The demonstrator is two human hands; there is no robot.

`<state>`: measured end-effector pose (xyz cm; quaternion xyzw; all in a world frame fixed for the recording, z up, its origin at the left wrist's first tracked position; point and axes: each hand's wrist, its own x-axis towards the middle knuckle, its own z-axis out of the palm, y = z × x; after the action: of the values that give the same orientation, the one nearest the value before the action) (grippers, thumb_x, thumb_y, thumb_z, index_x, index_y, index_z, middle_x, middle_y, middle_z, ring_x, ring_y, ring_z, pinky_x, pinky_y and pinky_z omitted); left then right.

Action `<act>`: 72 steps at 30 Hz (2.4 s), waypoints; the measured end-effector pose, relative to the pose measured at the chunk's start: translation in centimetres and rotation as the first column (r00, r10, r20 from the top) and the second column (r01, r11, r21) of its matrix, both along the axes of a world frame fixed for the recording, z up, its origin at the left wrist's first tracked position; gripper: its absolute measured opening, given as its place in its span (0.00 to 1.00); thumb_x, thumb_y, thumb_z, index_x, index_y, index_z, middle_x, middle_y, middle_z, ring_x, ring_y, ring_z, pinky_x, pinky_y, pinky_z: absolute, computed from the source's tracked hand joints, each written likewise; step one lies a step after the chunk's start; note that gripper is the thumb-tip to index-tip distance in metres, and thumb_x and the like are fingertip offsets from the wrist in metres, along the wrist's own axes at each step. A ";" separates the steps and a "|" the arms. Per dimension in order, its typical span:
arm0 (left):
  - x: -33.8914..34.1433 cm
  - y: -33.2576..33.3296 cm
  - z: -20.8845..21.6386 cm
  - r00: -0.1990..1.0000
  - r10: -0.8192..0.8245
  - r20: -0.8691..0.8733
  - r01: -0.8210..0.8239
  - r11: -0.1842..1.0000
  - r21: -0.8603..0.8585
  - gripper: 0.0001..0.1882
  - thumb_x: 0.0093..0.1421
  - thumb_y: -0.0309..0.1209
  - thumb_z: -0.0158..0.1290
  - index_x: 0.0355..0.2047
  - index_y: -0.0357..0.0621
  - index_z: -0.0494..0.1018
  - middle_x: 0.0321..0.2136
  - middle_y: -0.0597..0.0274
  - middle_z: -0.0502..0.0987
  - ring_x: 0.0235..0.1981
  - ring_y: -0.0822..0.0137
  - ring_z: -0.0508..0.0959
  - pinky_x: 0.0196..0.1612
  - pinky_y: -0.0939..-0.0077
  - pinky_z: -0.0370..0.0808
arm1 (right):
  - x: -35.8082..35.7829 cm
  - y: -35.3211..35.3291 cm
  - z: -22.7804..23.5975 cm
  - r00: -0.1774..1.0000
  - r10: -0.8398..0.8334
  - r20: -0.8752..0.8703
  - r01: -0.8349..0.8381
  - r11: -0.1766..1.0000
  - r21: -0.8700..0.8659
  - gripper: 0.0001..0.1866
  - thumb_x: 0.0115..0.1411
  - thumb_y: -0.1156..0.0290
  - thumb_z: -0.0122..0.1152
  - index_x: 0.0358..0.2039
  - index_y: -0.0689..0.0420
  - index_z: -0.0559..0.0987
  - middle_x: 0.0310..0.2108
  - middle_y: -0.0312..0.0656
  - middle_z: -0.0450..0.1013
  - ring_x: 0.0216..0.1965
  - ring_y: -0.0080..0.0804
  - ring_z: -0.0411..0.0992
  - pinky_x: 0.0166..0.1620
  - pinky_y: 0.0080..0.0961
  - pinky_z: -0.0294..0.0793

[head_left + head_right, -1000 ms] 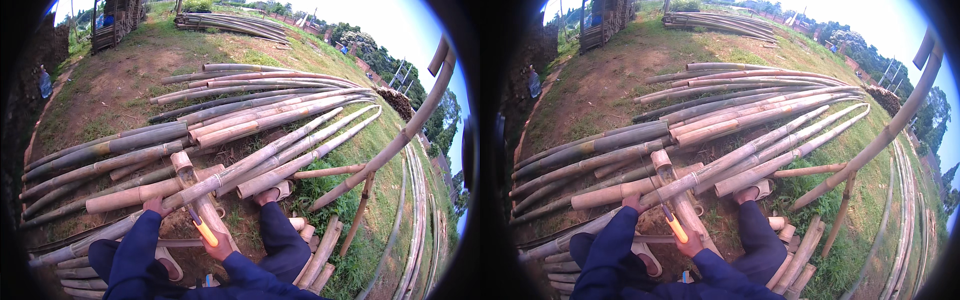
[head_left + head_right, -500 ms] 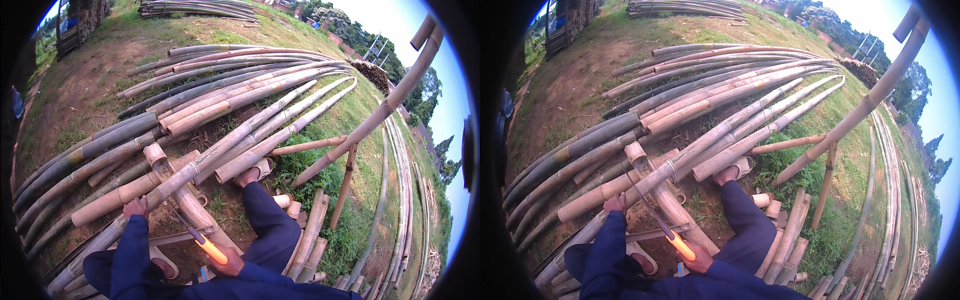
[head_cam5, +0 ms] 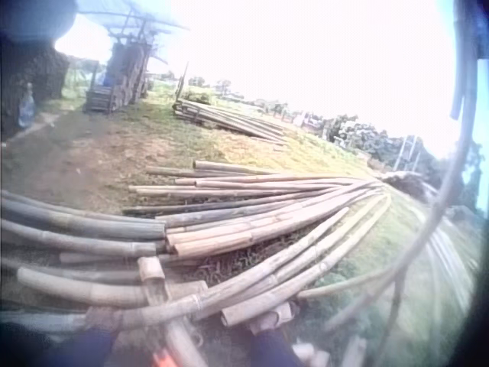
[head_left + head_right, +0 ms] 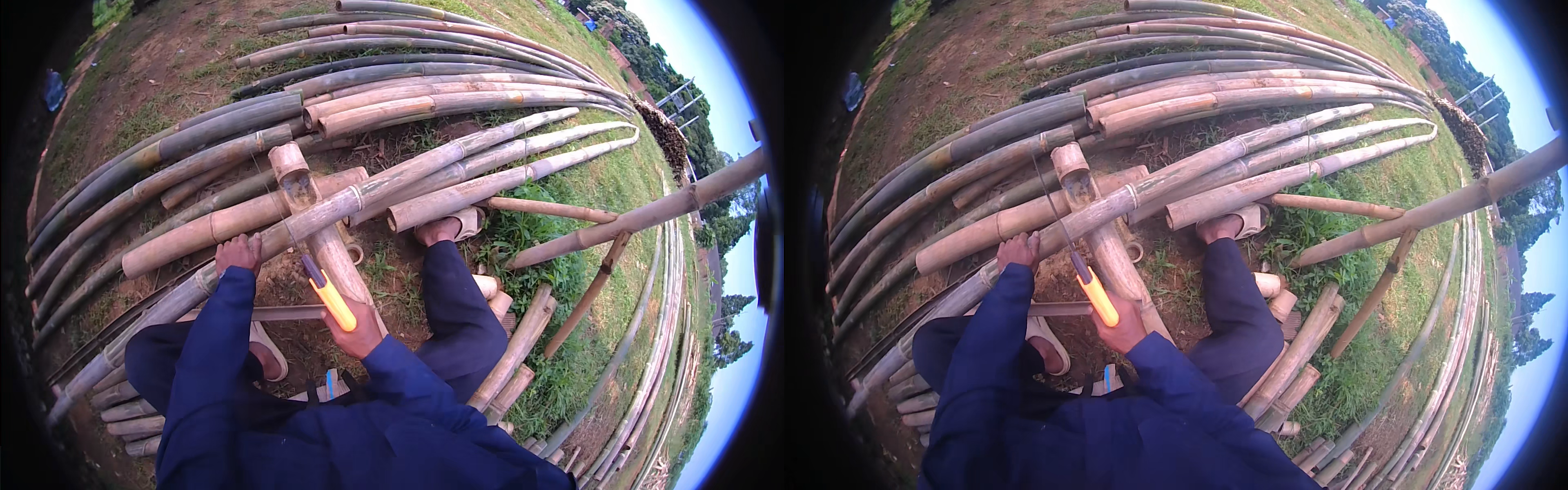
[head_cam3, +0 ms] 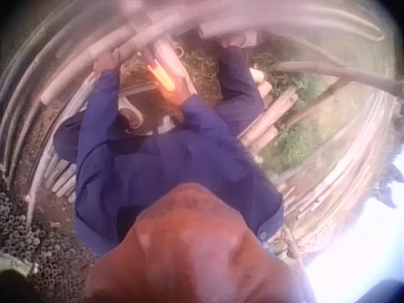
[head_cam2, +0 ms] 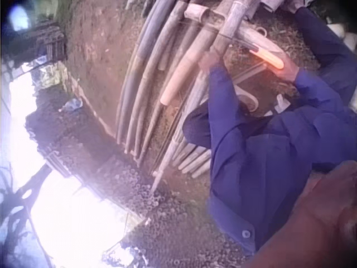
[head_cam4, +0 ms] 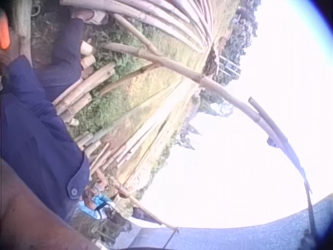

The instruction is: The person uses a hand saw to cut bamboo poles into shorter sections. They position the bamboo on a makeshift stand, saw through it, and then move the cut pieces aside.

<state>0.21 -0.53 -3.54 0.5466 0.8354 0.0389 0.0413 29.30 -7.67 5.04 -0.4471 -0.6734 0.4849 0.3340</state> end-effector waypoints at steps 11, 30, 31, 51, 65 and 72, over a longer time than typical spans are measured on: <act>0.4 0.0 0.0 1.000 -0.012 -0.017 0.014 0.995 0.101 0.33 0.73 0.54 0.36 0.34 0.40 0.81 0.33 0.46 0.84 0.38 0.48 0.84 0.49 0.54 0.75 | 1.1 -0.3 0.3 1.000 -0.025 0.017 0.024 0.999 0.049 0.05 0.61 0.76 0.66 0.36 0.64 0.80 0.22 0.46 0.75 0.21 0.30 0.74 0.29 0.29 0.73; 1.1 0.2 0.7 0.999 0.000 0.038 0.001 1.000 -0.020 0.32 0.73 0.54 0.35 0.37 0.42 0.81 0.35 0.47 0.84 0.39 0.51 0.84 0.52 0.55 0.74 | -2.7 2.7 0.4 0.999 -0.039 0.009 0.039 0.998 -0.041 0.07 0.62 0.79 0.65 0.41 0.66 0.81 0.29 0.40 0.78 0.29 0.22 0.73 0.36 0.24 0.74; 0.5 0.2 0.3 1.000 -0.015 0.026 0.015 1.000 0.000 0.32 0.73 0.54 0.35 0.37 0.42 0.81 0.35 0.47 0.84 0.39 0.50 0.84 0.52 0.55 0.74 | -2.1 2.0 0.0 0.999 -0.049 -0.005 0.049 0.998 -0.033 0.08 0.62 0.79 0.65 0.42 0.66 0.81 0.29 0.40 0.78 0.29 0.22 0.73 0.36 0.24 0.74; 0.7 1.4 -1.5 1.000 -0.010 -0.006 0.010 0.999 0.033 0.28 0.72 0.52 0.38 0.37 0.44 0.81 0.37 0.48 0.84 0.40 0.50 0.84 0.49 0.55 0.74 | -3.1 3.3 -1.9 0.997 -0.060 0.053 0.058 0.998 0.038 0.13 0.61 0.73 0.67 0.47 0.59 0.81 0.31 0.51 0.79 0.32 0.45 0.80 0.40 0.34 0.78; -0.7 1.5 -1.1 0.998 0.060 -0.003 -0.060 0.997 -0.046 0.31 0.72 0.53 0.36 0.39 0.42 0.82 0.37 0.46 0.85 0.41 0.49 0.84 0.53 0.53 0.74 | 3.5 -5.0 1.3 0.995 -0.021 0.096 0.028 0.997 -0.067 0.12 0.63 0.68 0.66 0.46 0.57 0.81 0.30 0.52 0.78 0.33 0.55 0.79 0.37 0.41 0.76; 0.3 0.9 -0.6 0.999 0.051 -0.002 -0.051 0.999 0.015 0.30 0.72 0.52 0.37 0.35 0.42 0.82 0.36 0.49 0.85 0.40 0.49 0.84 0.52 0.54 0.74 | 7.2 -8.7 4.9 0.980 -0.025 0.196 0.040 0.996 -0.075 0.11 0.61 0.75 0.68 0.44 0.61 0.83 0.28 0.50 0.80 0.30 0.44 0.83 0.35 0.31 0.79</act>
<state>0.50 0.36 -4.12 0.5253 0.8489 0.0455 0.0354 36.49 -16.39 9.94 -0.5161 -0.6758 0.4595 0.2566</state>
